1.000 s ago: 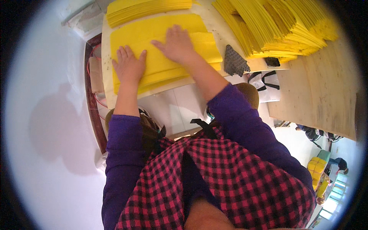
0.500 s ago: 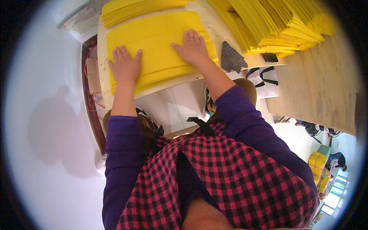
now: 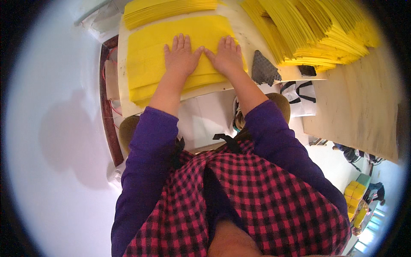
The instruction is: The person folds yellow fabric sheets on a white table. They repeatedly fold each sheet in half, smooth the edges, and stack the folded pieces. The person handles the fabric by hand without using tools.
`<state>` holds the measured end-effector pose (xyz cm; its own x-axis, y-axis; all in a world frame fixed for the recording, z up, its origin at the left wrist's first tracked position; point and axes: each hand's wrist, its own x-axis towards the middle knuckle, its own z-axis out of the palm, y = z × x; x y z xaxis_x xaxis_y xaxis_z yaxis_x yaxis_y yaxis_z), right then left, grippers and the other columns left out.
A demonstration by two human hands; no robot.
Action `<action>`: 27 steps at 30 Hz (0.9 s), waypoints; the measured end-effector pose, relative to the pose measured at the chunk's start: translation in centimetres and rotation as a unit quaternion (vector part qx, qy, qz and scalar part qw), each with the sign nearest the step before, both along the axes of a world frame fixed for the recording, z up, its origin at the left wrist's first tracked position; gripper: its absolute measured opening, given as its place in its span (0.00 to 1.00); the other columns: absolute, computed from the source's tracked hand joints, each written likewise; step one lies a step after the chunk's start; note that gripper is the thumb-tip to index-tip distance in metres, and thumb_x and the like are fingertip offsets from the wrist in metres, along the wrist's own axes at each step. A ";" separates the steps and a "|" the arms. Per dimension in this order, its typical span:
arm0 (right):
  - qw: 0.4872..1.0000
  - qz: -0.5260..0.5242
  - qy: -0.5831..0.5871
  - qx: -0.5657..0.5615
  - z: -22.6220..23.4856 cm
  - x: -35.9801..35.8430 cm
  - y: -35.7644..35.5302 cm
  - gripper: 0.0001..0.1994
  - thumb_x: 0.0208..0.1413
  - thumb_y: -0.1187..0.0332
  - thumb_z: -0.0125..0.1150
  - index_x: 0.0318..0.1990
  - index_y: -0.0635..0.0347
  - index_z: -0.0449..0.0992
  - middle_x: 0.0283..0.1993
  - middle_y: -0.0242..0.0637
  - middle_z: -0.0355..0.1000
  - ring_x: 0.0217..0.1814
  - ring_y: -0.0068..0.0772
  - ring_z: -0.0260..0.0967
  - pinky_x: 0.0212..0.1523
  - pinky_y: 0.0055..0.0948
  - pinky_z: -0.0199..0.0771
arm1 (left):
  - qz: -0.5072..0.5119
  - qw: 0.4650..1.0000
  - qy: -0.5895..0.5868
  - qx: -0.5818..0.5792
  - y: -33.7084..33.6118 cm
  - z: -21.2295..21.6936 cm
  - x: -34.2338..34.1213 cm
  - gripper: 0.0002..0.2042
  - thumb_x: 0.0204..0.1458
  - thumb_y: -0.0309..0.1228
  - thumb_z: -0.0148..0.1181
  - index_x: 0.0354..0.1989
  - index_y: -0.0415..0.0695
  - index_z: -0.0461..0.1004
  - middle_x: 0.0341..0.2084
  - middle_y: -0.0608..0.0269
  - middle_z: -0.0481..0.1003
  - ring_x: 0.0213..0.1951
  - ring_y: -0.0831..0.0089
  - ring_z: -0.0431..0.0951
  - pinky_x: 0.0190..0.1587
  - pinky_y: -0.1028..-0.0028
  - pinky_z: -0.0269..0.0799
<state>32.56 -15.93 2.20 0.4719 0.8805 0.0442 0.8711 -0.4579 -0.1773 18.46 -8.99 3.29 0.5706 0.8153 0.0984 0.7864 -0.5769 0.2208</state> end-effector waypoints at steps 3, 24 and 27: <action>1.000 0.011 -0.029 0.000 -0.5 0.2 -0.1 0.46 0.55 0.34 0.36 0.68 0.68 0.45 0.73 0.50 0.37 0.76 0.43 0.30 0.71 0.44 0.29 | 0.064 0.998 0.019 -0.004 0.8 -1.1 -2.3 0.36 0.58 0.57 0.35 0.68 0.43 0.47 0.69 0.56 0.44 0.70 0.64 0.42 0.68 0.52 0.37; 0.991 0.119 -0.009 -0.061 4.6 8.9 3.0 0.18 0.47 0.58 0.60 0.44 0.55 0.77 0.46 0.40 0.75 0.50 0.40 0.70 0.49 0.36 0.69 | 0.059 0.993 0.103 -0.022 11.9 2.1 -14.3 0.14 0.49 0.39 0.58 0.43 0.49 0.76 0.43 0.59 0.76 0.47 0.59 0.74 0.47 0.50 0.66; 0.984 0.150 0.040 -0.090 5.0 10.0 3.9 0.14 0.43 0.61 0.64 0.38 0.54 0.78 0.40 0.41 0.76 0.41 0.43 0.73 0.40 0.38 0.72 | 0.028 0.988 0.062 -0.140 13.1 2.9 -14.0 0.13 0.46 0.37 0.61 0.41 0.48 0.77 0.40 0.57 0.77 0.44 0.59 0.76 0.45 0.57 0.69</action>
<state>42.61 -12.05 7.23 0.1847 0.9710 -0.1516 0.9583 -0.2122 -0.1913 4.47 4.15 6.21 0.5181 0.8307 -0.2039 0.8459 -0.4623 0.2659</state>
